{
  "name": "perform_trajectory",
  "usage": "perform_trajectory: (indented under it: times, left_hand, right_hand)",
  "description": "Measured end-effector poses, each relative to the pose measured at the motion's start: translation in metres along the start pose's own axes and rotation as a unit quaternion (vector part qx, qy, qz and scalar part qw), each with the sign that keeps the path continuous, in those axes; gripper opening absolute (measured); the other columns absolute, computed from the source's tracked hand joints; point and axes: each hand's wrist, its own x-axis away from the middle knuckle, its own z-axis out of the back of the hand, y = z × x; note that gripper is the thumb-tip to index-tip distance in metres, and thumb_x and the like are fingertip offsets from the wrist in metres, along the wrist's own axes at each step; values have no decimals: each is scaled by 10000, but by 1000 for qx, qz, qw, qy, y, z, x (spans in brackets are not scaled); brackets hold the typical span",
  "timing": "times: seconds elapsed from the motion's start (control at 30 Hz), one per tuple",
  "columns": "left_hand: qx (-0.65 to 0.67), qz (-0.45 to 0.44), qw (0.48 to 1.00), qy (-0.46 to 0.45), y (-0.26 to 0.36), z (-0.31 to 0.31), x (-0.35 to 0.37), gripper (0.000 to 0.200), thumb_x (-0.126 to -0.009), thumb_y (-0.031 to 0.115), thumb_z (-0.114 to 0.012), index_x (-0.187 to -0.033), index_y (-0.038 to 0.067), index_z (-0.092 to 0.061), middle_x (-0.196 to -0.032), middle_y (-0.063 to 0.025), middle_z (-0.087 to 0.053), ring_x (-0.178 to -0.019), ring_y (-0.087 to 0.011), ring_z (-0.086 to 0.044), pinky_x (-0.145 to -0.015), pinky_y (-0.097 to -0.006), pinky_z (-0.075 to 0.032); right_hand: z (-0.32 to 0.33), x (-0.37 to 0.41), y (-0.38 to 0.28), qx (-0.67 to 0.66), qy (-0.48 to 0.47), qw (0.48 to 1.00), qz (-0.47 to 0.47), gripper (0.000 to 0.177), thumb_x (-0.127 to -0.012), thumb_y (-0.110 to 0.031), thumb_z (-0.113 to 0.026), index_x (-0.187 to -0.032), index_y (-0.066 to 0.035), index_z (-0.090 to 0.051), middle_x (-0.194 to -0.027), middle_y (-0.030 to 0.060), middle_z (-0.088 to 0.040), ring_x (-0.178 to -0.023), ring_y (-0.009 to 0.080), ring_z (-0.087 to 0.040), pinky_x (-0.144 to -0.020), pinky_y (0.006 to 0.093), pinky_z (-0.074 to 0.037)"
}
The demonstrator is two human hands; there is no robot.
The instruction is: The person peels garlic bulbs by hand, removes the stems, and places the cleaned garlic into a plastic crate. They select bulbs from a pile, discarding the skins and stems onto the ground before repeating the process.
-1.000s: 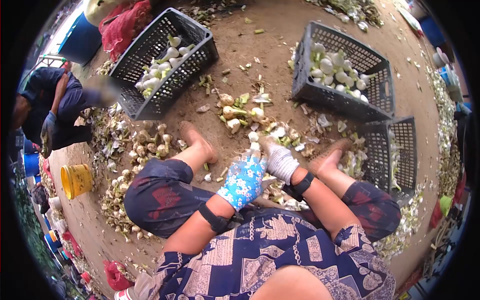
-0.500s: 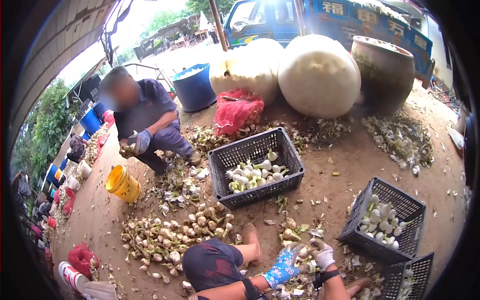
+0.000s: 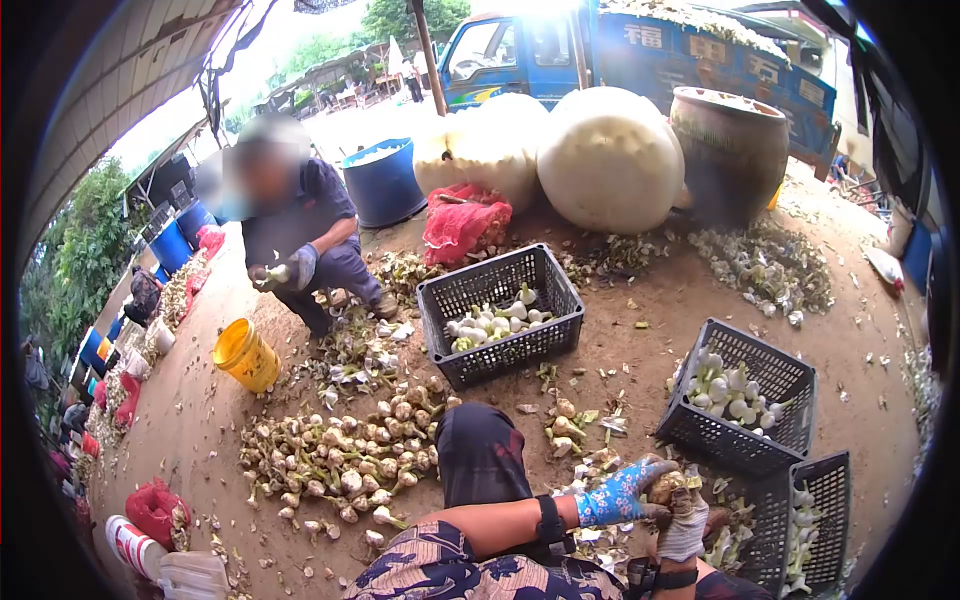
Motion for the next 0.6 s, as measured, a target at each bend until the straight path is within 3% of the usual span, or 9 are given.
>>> perform_trajectory:
  times: [0.17, 0.27, 0.43, 0.5, 0.6]
  left_hand:
    - [-11, -44, 999, -19, 13, -1, -4, 713, -745, 266, -721, -1330, 66, -365, -1200, -183, -424, -1141, -344, -434, -952, -399, -374]
    - [6, -84, 996, -23, 12, 1, -4, 736, -718, 250, -745, -1324, 62, -373, -1200, -192, -419, -1137, -351, -437, -950, -398, -374]
    - [-3, -73, 997, -28, 1, 8, 0, 732, -719, 269, -743, -1318, 60, -378, -1186, -192, -427, -1099, -355, -449, -936, -407, -375]
    - [37, -74, 996, -26, -2, 10, 2, 734, -722, 277, -740, -1321, 59, -375, -1184, -195, -427, -1094, -357, -448, -938, -410, -372]
    - [55, -76, 995, -33, 5, 21, 9, 750, -714, 255, -745, -1328, 56, -364, -1191, -198, -428, -1094, -360, -448, -938, -411, -371]
  right_hand:
    - [-1, 14, -22, 28, -40, 999, 12, 342, -848, -300, -637, -1047, -31, -568, -889, 27, -613, -748, 111, -587, -621, 237, -487]
    - [-4, 14, -20, 99, -15, 992, 78, 388, -835, -354, -644, -1022, -22, -569, -860, 34, -620, -715, 111, -586, -610, 233, -483]
    - [-2, 15, -14, 99, -52, 992, 66, 334, -858, -305, -622, -990, -3, -568, -876, 67, -616, -744, 132, -594, -617, 255, -495]
    - [-2, 19, -20, 173, -37, 984, 10, 356, -847, -318, -635, -992, 0, -568, -863, 64, -611, -749, 129, -592, -599, 252, -489]
    - [-3, 18, -17, 168, -45, 985, 2, 403, -826, -349, -655, -1008, -1, -563, -854, 61, -603, -762, 134, -594, -586, 247, -493]
